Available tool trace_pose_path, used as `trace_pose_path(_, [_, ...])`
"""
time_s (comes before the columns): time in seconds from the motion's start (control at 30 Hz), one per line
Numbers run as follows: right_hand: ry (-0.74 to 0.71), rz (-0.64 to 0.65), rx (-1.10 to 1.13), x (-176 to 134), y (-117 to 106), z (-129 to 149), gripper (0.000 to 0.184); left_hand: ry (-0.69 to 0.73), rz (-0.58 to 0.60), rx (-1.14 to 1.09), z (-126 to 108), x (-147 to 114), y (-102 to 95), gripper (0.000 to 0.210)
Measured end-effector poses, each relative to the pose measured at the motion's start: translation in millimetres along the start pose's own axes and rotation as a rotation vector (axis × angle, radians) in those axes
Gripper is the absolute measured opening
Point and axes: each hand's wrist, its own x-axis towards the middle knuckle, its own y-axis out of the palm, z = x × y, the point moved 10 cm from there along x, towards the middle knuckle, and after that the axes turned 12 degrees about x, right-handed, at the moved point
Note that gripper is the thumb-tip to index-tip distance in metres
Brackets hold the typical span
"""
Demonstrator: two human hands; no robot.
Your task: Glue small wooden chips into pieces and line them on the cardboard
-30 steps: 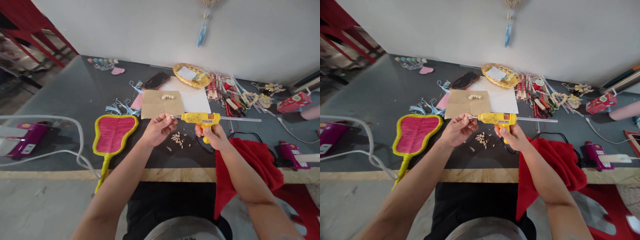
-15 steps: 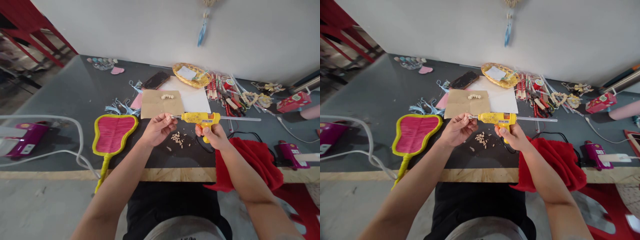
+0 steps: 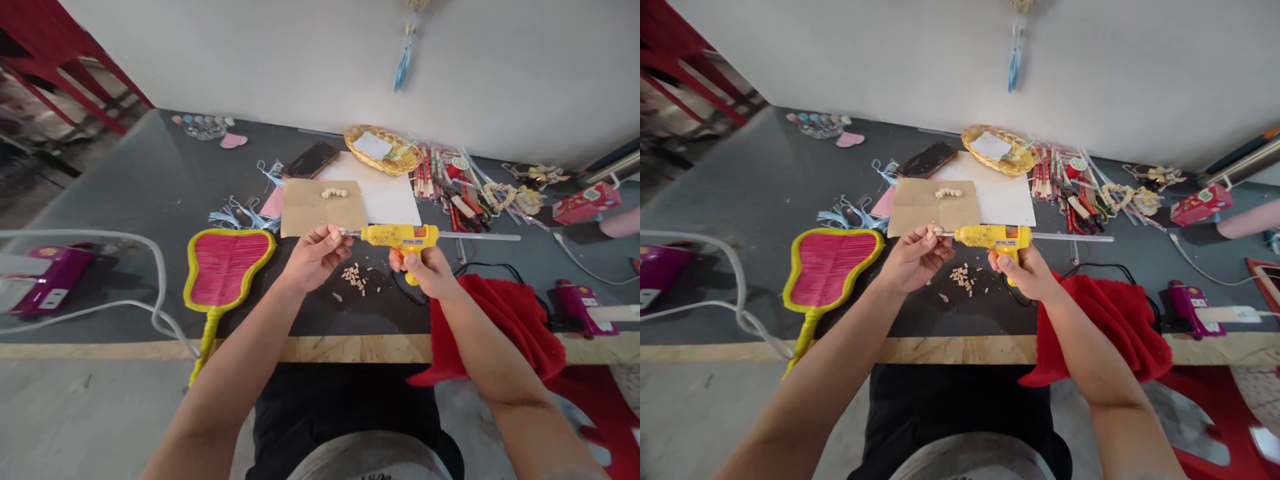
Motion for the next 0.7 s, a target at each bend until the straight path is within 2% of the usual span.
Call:
trace_pose_path(0.23, [0.017,0.008,-0.004,0,0,-4,0.036,0.016,-0.03,-0.004,0,1,-2.8,0.024])
trace_pose_path(0.37, [0.027,-0.046,0.192,-1,-5,-11,0.031,0.042,-0.036,-0.012,-4,1,-3.2,0.023])
trace_pose_path(0.5, [0.072,-0.247,0.355,1,-28,-23,0.037,0.056,-0.026,-0.011,-6,1,-2.9,0.022])
trace_pose_path(0.63, [0.171,-0.537,0.368,-3,-67,-40,0.043,0.055,-0.015,-0.011,-6,1,-2.4,0.02])
trace_pose_path(0.7, [0.239,-0.63,0.346,-6,-83,-48,0.045,0.052,-0.009,-0.007,-6,1,-1.8,0.02])
